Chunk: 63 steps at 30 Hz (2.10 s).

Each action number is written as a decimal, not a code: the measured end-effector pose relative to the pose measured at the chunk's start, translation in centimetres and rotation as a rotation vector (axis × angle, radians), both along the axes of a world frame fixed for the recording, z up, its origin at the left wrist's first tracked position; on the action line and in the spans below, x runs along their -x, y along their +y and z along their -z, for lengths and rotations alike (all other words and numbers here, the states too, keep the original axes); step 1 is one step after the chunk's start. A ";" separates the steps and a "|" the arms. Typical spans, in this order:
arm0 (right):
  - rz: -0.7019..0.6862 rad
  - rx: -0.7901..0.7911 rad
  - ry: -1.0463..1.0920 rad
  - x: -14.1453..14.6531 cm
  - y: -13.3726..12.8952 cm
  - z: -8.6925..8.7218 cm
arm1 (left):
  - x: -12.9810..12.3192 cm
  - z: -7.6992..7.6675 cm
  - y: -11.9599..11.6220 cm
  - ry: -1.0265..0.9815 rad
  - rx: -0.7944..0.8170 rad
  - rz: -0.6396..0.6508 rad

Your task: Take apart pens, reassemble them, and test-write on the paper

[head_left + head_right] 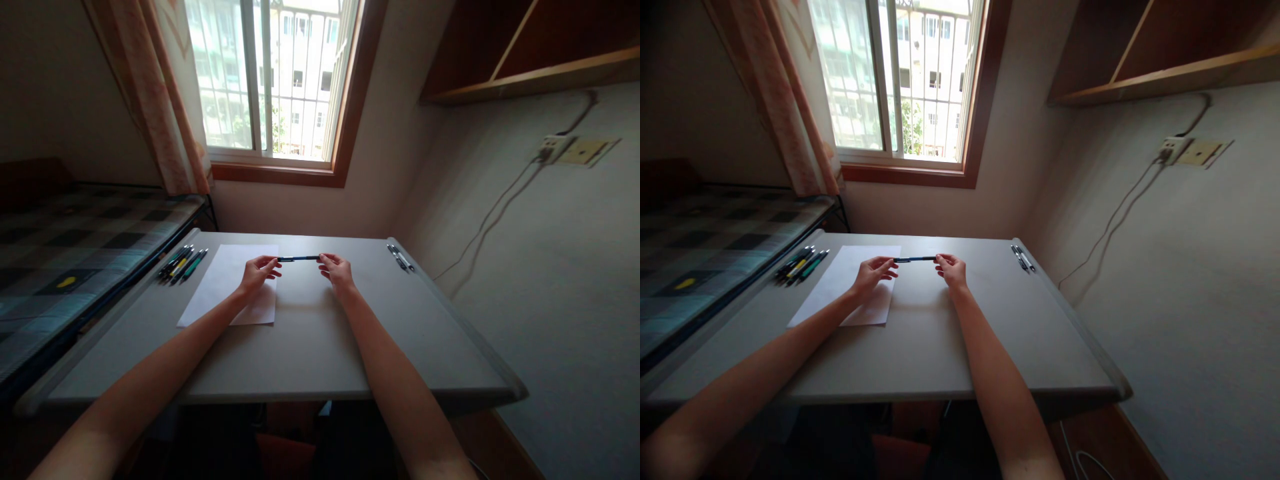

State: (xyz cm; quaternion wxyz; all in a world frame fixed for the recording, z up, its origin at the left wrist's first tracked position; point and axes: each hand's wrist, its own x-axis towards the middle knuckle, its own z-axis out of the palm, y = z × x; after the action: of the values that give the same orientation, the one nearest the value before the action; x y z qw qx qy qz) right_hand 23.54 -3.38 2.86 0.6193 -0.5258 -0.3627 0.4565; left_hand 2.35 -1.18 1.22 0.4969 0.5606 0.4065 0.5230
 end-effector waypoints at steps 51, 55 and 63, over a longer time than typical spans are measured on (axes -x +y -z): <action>-0.016 0.043 -0.072 0.0 -0.1 0.1 | 0.3 -0.4 -0.2 -0.081 0.134 0.000; -0.016 0.037 -0.070 -0.1 0.0 0.1 | 0.3 -0.4 -0.2 -0.080 0.120 -0.002; -0.020 0.041 -0.051 -0.1 0.0 0.2 | 0.0 -0.7 -0.5 -0.053 0.112 0.048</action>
State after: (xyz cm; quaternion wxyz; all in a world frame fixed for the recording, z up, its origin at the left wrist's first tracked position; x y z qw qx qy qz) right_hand 23.66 -3.34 2.71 0.5945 -0.5463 -0.3743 0.4561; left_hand 2.34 -1.64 1.93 0.5506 0.5274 0.4082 0.5021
